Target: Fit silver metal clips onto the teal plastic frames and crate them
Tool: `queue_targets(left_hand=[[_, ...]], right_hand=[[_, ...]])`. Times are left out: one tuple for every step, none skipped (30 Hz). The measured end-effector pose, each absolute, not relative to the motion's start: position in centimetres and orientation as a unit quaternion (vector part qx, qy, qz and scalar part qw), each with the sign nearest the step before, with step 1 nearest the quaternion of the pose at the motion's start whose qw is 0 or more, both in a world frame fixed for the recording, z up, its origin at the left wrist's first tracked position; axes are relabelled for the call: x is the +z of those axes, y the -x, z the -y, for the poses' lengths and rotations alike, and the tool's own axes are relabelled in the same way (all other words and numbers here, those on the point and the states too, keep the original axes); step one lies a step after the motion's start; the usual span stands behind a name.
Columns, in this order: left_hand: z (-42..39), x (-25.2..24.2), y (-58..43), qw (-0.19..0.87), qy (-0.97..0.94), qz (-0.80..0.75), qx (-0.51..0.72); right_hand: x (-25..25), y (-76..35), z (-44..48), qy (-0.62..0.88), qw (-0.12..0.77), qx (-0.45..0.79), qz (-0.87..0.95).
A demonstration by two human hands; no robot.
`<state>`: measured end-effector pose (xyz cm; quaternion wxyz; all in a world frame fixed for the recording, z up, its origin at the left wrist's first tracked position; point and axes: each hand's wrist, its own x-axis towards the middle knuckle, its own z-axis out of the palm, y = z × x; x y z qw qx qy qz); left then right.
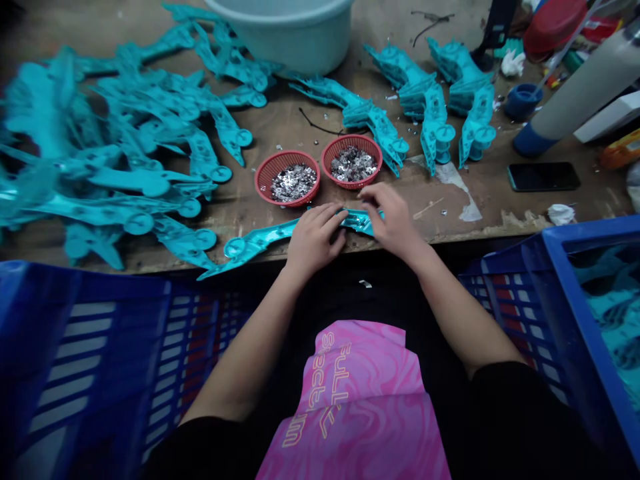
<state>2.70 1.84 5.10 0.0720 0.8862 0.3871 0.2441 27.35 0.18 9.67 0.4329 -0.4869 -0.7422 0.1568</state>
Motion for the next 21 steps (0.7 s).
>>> queue_targets(left_hand=[[-1.9,5.1,-2.7,0.07,-0.886,-0.387,0.247],[-1.9,5.1,-2.6,0.069,-0.885,-0.386,0.251],[-2.0,5.1,-2.6,0.067,-0.884,-0.387,0.254],[-2.0,5.2,-2.5,0.065,-0.883,-0.388,0.256],[-2.1,5.2,-2.5,0.063,-0.882,-0.39,0.257],[-2.1,5.2,-2.4,0.061,-0.882,-0.39,0.257],[-2.1,5.2,-2.4,0.061,-0.883,-0.388,0.255],[-2.2,5.2,-2.4,0.06,-0.885,-0.387,0.252],[-2.2,5.1,-2.5,0.059,-0.886,-0.385,0.25],[-2.3,5.1,-2.5,0.057,-0.887,-0.385,0.248],[-2.3,5.0,-2.6,0.054,-0.887,-0.386,0.247],[-2.3,5.1,-2.7,0.05,-0.886,-0.389,0.246],[-2.3,5.3,-2.8,0.049,-0.887,-0.391,0.241],[-2.1,5.7,-2.8,0.05,-0.889,-0.391,0.233],[-1.8,6.4,-2.7,0.052,-0.892,-0.389,0.223],[-1.4,7.3,-2.5,0.051,-0.897,-0.384,0.214],[-0.7,8.4,-2.1,0.044,-0.901,-0.378,0.21],[0.1,9.7,-1.7,0.028,-0.903,-0.371,0.215],[1.0,11.1,-1.1,0.003,-0.902,-0.363,0.232],[2.0,12.5,-0.6,-0.029,-0.896,-0.356,0.262],[3.1,13.7,-0.1,-0.064,-0.885,-0.347,0.303]], right_hand=[[9.8,-28.8,-0.2,0.514,0.442,0.125,0.725],[9.7,-30.4,-0.3,0.541,0.435,0.094,0.714],[9.5,-32.1,-0.5,0.562,0.414,0.068,0.712],[9.2,-33.7,-0.6,0.577,0.384,0.046,0.72],[8.7,-35.1,-0.8,0.587,0.357,0.032,0.726],[8.3,-36.1,-0.8,0.596,0.338,0.02,0.728],[7.9,-36.6,-0.7,0.602,0.331,0.009,0.727],[7.7,-36.6,-0.4,0.605,0.332,0.001,0.723],[7.5,-36.0,0.1,0.601,0.335,-0.003,0.725],[7.5,-35.0,0.6,0.59,0.333,-0.003,0.735],[7.6,-33.7,1.2,0.574,0.322,0.002,0.753],[7.7,-32.4,1.8,0.555,0.299,0.009,0.776],[7.8,-31.1,2.4,0.536,0.267,0.017,0.801],[7.9,-30.0,3.0,0.519,0.231,0.024,0.823],[8.0,-29.1,3.4,0.506,0.199,0.03,0.839],[8.1,-28.6,3.8,0.498,0.179,0.034,0.848],[8.3,-28.3,4.0,0.491,0.173,0.038,0.853],[8.5,-28.1,4.1,0.487,0.181,0.041,0.853],[8.9,-28.0,4.0,0.485,0.199,0.045,0.85],[9.4,-27.7,3.6,0.483,0.226,0.054,0.844],[10.0,-27.1,3.0,0.48,0.255,0.075,0.836]])
